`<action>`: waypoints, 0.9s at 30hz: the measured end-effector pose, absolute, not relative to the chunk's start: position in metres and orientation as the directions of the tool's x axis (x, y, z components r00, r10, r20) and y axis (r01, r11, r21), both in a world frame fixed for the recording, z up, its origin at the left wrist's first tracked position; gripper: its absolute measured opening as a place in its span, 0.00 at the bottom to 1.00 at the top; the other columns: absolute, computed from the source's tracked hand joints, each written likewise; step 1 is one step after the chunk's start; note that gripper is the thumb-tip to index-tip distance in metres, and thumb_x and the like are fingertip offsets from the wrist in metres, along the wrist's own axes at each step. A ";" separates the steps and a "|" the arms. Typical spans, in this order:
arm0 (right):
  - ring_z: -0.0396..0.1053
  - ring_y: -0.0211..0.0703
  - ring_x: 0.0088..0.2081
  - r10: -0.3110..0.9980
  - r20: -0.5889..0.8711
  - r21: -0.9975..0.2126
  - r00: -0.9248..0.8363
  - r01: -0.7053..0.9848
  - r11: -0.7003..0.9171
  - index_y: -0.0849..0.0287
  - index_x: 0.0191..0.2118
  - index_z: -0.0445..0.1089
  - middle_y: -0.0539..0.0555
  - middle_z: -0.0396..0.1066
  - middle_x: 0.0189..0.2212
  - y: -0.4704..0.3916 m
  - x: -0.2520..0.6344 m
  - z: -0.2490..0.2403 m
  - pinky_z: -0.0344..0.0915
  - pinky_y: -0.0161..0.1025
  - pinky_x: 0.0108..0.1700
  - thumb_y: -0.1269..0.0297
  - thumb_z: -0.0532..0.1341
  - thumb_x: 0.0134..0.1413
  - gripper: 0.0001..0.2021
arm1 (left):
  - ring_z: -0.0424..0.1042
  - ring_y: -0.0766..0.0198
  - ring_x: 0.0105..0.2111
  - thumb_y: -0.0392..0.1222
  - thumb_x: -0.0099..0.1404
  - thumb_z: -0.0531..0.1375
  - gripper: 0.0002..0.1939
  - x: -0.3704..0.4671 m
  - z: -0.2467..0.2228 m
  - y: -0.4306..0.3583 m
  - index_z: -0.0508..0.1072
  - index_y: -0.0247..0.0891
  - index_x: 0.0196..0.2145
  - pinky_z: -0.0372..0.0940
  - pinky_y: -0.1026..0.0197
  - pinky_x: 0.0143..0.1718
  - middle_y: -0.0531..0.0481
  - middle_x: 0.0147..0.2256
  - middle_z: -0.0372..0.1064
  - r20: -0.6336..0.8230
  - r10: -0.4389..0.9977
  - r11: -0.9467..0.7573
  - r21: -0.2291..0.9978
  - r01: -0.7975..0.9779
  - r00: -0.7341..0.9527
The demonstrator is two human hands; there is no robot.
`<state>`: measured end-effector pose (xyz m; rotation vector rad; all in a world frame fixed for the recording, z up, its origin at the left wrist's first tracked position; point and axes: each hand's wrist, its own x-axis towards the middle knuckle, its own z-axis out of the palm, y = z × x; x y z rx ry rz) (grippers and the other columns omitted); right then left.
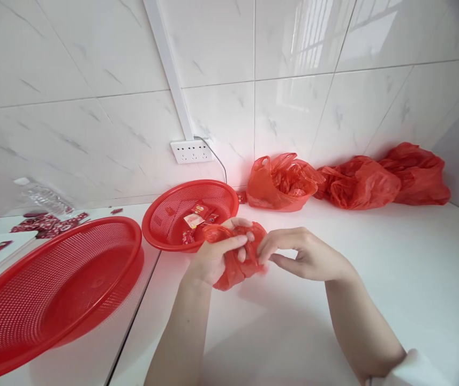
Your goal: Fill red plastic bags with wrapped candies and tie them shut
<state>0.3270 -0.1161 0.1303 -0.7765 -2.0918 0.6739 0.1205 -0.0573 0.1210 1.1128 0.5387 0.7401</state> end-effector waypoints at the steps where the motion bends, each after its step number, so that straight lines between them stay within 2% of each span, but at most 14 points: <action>1: 0.72 0.38 0.38 0.725 0.517 -0.689 -0.455 0.281 0.668 0.57 0.35 0.70 0.52 0.74 0.35 -0.114 0.326 0.129 0.70 0.38 0.41 0.79 0.53 0.55 0.12 | 0.69 0.70 0.21 0.34 0.60 0.61 0.06 0.120 0.122 -0.058 0.76 0.38 0.37 0.65 0.65 0.29 0.53 0.24 0.70 0.004 0.743 0.153 0.972 -0.176 0.669; 3: 0.71 0.40 0.43 0.742 0.599 -0.700 -0.301 0.252 0.668 0.57 0.35 0.68 0.54 0.72 0.40 -0.109 0.324 0.125 0.68 0.41 0.46 0.82 0.52 0.51 0.13 | 0.70 0.67 0.22 0.32 0.59 0.58 0.07 0.120 0.124 -0.063 0.76 0.36 0.32 0.66 0.63 0.28 0.51 0.25 0.71 0.038 0.675 -0.050 0.999 -0.006 0.737; 5: 0.66 0.44 0.54 0.753 0.610 -0.717 -0.247 0.234 0.657 0.56 0.42 0.66 0.57 0.65 0.53 -0.104 0.321 0.121 0.66 0.45 0.51 0.83 0.53 0.47 0.18 | 0.71 0.64 0.26 0.29 0.58 0.56 0.10 0.122 0.126 -0.068 0.77 0.36 0.30 0.67 0.61 0.30 0.49 0.27 0.71 0.047 0.605 -0.199 0.975 0.094 0.795; 7: 0.60 0.47 0.60 0.766 0.515 -0.759 -0.384 0.211 0.616 0.53 0.54 0.60 0.59 0.54 0.63 -0.101 0.318 0.118 0.66 0.45 0.52 0.83 0.54 0.44 0.29 | 0.71 0.62 0.29 0.28 0.57 0.54 0.12 0.125 0.126 -0.072 0.77 0.38 0.29 0.67 0.61 0.30 0.49 0.30 0.72 0.082 0.570 -0.318 0.939 0.127 0.817; 8: 0.61 0.46 0.59 0.760 0.453 -0.783 -0.466 0.200 0.589 0.52 0.58 0.56 0.59 0.52 0.63 -0.101 0.317 0.117 0.67 0.43 0.50 0.83 0.54 0.44 0.34 | 0.71 0.62 0.30 0.28 0.56 0.53 0.13 0.125 0.126 -0.074 0.76 0.39 0.27 0.66 0.62 0.30 0.49 0.31 0.72 0.107 0.567 -0.383 0.912 0.146 0.817; 10: 0.67 0.42 0.53 0.746 0.378 -0.810 -0.548 0.194 0.553 0.52 0.62 0.51 0.59 0.60 0.58 -0.100 0.314 0.115 0.70 0.39 0.45 0.83 0.53 0.45 0.37 | 0.69 0.62 0.30 0.26 0.55 0.53 0.15 0.124 0.126 -0.073 0.77 0.41 0.25 0.63 0.63 0.28 0.49 0.31 0.71 0.157 0.588 -0.509 0.834 0.212 0.793; 12: 0.70 0.39 0.47 0.760 0.361 -0.816 -0.540 0.211 0.537 0.53 0.62 0.51 0.57 0.66 0.52 -0.099 0.313 0.113 0.70 0.39 0.44 0.83 0.52 0.47 0.36 | 0.68 0.62 0.28 0.25 0.53 0.54 0.17 0.119 0.126 -0.070 0.78 0.42 0.26 0.60 0.63 0.26 0.50 0.28 0.70 0.187 0.611 -0.582 0.765 0.276 0.770; 16: 0.70 0.34 0.38 0.840 0.332 -0.860 -0.429 0.227 0.456 0.51 0.60 0.56 0.56 0.63 0.54 -0.095 0.310 0.108 0.70 0.38 0.42 0.78 0.55 0.52 0.30 | 0.69 0.62 0.27 0.24 0.52 0.57 0.17 0.106 0.124 -0.058 0.80 0.43 0.29 0.61 0.63 0.28 0.50 0.28 0.72 0.246 0.620 -0.611 0.748 0.261 0.745; 19: 0.69 0.34 0.35 0.896 0.276 -0.915 -0.347 0.190 0.355 0.49 0.62 0.55 0.54 0.64 0.51 -0.092 0.310 0.106 0.70 0.38 0.40 0.74 0.61 0.52 0.32 | 0.72 0.62 0.33 0.25 0.57 0.57 0.16 0.107 0.115 -0.051 0.79 0.43 0.32 0.65 0.63 0.33 0.50 0.36 0.74 0.510 0.593 -0.760 0.609 0.225 0.623; 21: 0.68 0.35 0.35 0.892 0.241 -0.950 -0.383 0.093 0.297 0.49 0.64 0.53 0.54 0.65 0.51 -0.091 0.311 0.107 0.69 0.37 0.38 0.70 0.64 0.51 0.35 | 0.73 0.63 0.38 0.26 0.60 0.57 0.13 0.114 0.107 -0.049 0.78 0.42 0.33 0.67 0.62 0.37 0.48 0.45 0.73 0.714 0.482 -0.870 0.458 0.182 0.508; 23: 0.68 0.37 0.38 0.859 0.242 -0.966 -0.451 -0.034 0.255 0.51 0.63 0.56 0.55 0.66 0.52 -0.090 0.314 0.109 0.68 0.39 0.41 0.66 0.64 0.53 0.32 | 0.74 0.64 0.38 0.28 0.61 0.59 0.10 0.122 0.100 -0.048 0.78 0.41 0.32 0.68 0.62 0.37 0.46 0.49 0.70 0.814 0.391 -0.919 0.369 0.138 0.430; 25: 0.68 0.41 0.45 0.840 0.258 -0.966 -0.477 -0.114 0.232 0.54 0.59 0.62 0.56 0.66 0.52 -0.089 0.317 0.112 0.66 0.42 0.48 0.62 0.60 0.59 0.22 | 0.73 0.66 0.35 0.28 0.61 0.60 0.09 0.128 0.097 -0.049 0.77 0.40 0.31 0.68 0.63 0.36 0.46 0.48 0.68 0.835 0.384 -0.922 0.367 0.121 0.394; 27: 0.67 0.42 0.48 0.868 0.274 -0.962 -0.415 -0.128 0.242 0.56 0.53 0.69 0.56 0.69 0.48 -0.087 0.319 0.112 0.64 0.42 0.50 0.61 0.57 0.62 0.15 | 0.73 0.65 0.36 0.28 0.60 0.61 0.09 0.131 0.097 -0.048 0.78 0.41 0.31 0.68 0.63 0.35 0.47 0.45 0.68 0.822 0.438 -0.897 0.425 0.120 0.365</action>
